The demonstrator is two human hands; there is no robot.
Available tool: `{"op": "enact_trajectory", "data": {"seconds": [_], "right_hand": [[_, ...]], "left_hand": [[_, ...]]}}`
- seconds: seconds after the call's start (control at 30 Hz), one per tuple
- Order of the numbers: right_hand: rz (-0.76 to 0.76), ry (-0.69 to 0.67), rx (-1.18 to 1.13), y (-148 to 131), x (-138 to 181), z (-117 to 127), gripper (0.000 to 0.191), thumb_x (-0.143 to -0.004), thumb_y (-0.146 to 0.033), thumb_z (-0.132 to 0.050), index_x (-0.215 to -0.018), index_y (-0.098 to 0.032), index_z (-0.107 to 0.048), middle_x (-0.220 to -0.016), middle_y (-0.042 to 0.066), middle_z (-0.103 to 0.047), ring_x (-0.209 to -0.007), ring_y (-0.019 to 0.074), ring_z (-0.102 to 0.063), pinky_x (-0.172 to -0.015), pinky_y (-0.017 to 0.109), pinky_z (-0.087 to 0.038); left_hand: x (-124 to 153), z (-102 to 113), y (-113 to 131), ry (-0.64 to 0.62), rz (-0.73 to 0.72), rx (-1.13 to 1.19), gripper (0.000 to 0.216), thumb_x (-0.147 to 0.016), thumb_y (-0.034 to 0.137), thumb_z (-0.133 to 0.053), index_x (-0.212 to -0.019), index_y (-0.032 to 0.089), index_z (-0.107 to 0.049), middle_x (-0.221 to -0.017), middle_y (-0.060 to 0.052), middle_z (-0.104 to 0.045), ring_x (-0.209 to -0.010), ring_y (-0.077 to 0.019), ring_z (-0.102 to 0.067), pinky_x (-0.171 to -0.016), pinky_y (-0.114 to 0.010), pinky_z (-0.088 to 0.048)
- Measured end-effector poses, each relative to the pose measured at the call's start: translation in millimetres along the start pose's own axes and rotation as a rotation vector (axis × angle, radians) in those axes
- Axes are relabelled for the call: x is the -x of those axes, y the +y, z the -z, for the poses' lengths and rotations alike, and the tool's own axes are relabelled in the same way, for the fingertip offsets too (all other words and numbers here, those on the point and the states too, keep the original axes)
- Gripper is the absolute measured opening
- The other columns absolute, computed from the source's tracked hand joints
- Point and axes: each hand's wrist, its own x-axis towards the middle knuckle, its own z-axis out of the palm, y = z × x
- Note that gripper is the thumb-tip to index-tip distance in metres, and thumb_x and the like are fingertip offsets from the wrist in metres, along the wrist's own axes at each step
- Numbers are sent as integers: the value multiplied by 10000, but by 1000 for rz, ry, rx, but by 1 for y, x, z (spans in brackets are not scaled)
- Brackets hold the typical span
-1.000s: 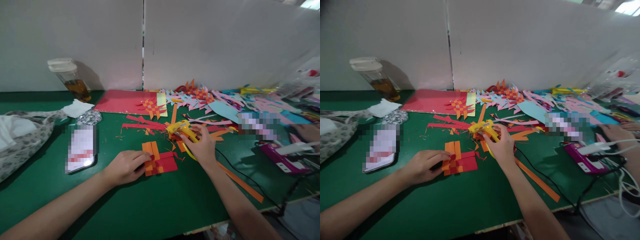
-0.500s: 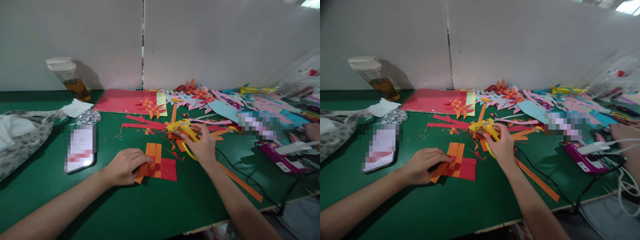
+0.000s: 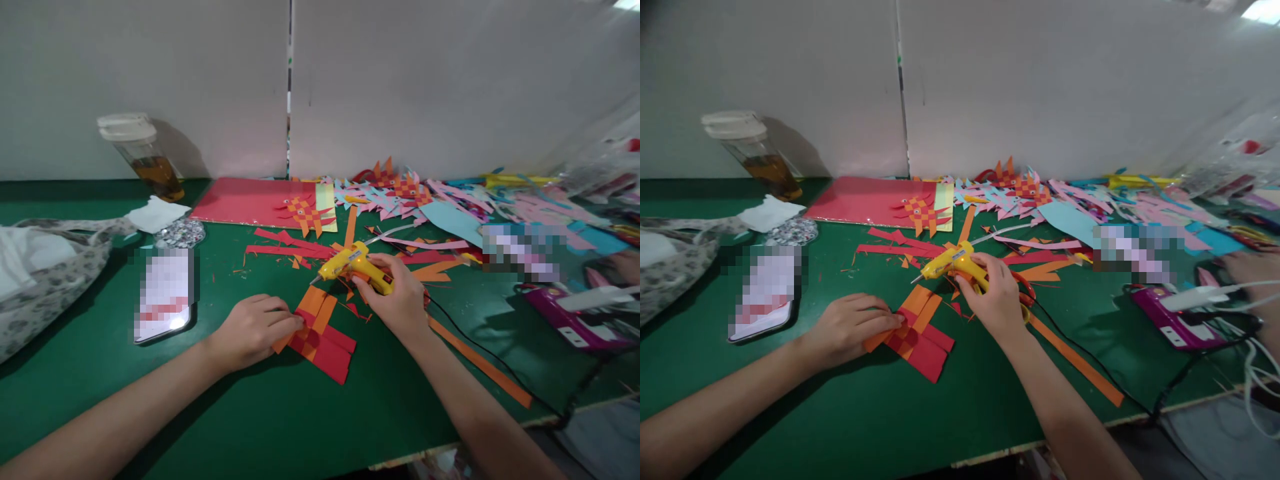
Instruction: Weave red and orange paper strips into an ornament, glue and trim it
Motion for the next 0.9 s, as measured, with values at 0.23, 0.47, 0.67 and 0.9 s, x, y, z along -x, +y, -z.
{"op": "enact_trajectory", "data": {"seconds": [0.23, 0.47, 0.67, 0.9], "right_hand": [[190, -153, -3, -2, 2, 1, 316, -789, -269, -579, -1085, -221, -478, -954, 72, -600, -903, 211, -575, -768, 355, -488], [273, -174, -9, -1, 2, 0, 237, -807, -199, -548, -1036, -213, -486, -938, 69, -614, -893, 204, -572, -777, 355, -475], [305, -163, -12, 1, 2, -1, 231, -807, -211, -547, -1031, -218, -489, -924, 73, -619, -885, 219, -587, -745, 371, -488], [310, -142, -16, -3, 1, -2, 196, -803, -185, -542, -989, -213, -487, -912, 79, -616, -885, 216, -584, -742, 375, -496]], "left_hand": [[0, 2, -1, -26, 32, 41, 274, -797, 83, -449, -1013, 199, -572, -858, -33, -660, -818, -143, -593, -684, -261, -473], [-2, 0, 0, 16, 60, 42, 211, -827, 143, -445, -965, 196, -596, -799, -32, -656, -745, -124, -598, -658, -236, -479], [-3, 0, 1, 12, 66, 65, 208, -832, 142, -439, -961, 196, -593, -799, -32, -659, -733, -126, -597, -641, -238, -476], [-1, -1, 0, -17, 83, 93, 208, -813, 123, -467, -976, 201, -571, -847, -24, -662, -746, -130, -590, -642, -249, -460]]}}
